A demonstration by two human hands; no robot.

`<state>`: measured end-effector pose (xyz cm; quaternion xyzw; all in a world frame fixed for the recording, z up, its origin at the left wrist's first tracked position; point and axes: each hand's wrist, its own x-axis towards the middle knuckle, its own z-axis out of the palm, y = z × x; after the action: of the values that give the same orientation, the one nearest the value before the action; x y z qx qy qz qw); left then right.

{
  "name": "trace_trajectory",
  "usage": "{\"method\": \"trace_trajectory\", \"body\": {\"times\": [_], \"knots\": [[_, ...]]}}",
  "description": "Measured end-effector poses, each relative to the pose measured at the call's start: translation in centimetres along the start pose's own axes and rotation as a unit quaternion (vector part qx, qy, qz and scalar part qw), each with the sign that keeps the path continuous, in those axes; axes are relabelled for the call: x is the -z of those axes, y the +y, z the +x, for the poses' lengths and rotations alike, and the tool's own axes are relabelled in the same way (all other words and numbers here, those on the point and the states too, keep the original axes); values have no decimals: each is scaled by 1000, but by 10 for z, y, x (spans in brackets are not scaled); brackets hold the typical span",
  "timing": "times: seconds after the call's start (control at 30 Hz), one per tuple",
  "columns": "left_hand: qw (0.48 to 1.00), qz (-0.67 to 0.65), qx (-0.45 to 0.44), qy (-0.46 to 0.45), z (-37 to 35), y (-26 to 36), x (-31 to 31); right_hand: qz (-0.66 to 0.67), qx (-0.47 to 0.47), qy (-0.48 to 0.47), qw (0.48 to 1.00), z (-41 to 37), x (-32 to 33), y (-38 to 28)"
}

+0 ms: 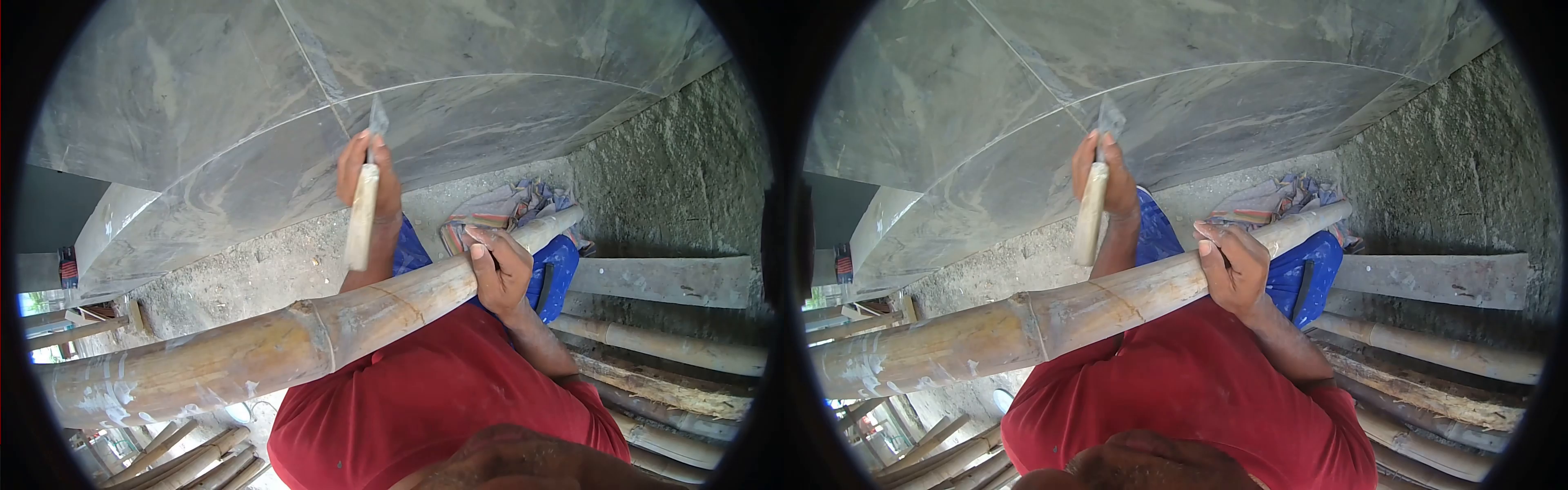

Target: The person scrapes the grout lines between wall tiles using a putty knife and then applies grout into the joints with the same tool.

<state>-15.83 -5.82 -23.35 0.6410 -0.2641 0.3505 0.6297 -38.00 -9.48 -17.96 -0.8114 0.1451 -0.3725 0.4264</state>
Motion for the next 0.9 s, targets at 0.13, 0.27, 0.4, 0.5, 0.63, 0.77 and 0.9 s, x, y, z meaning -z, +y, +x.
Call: {"method": "trace_trajectory", "body": {"times": [0.13, 0.27, 0.4, 0.5, 0.63, 0.77, 0.9], "knots": [[999, 24, -3, -43, -3, 0, 11, 2, -5, -8, 1000, -1, 0, -1], [996, -29, -11, -84, 1, 8, 0, -7, 3, -14, 1000, -3, 0, 1], [999, 22, 12, 31, 4, -9, 12, -7, 12, 21, 1000, -4, -2, 2], [1000, 26, -6, 4, -2, -2, 12, -16, -10, 5, 1000, -3, -1, -3], [998, -53, -10, -44, 2, 5, -10, -3, -29, -8, 1000, -9, 0, 3], [1000, -3, -10, 27, 1, -14, 6, -3, -2, 19, 1000, -7, -2, 6], [1000, -9, 0, 9, 0, -7, 3, -17, -3, 7, 1000, -5, -1, 1]]}}
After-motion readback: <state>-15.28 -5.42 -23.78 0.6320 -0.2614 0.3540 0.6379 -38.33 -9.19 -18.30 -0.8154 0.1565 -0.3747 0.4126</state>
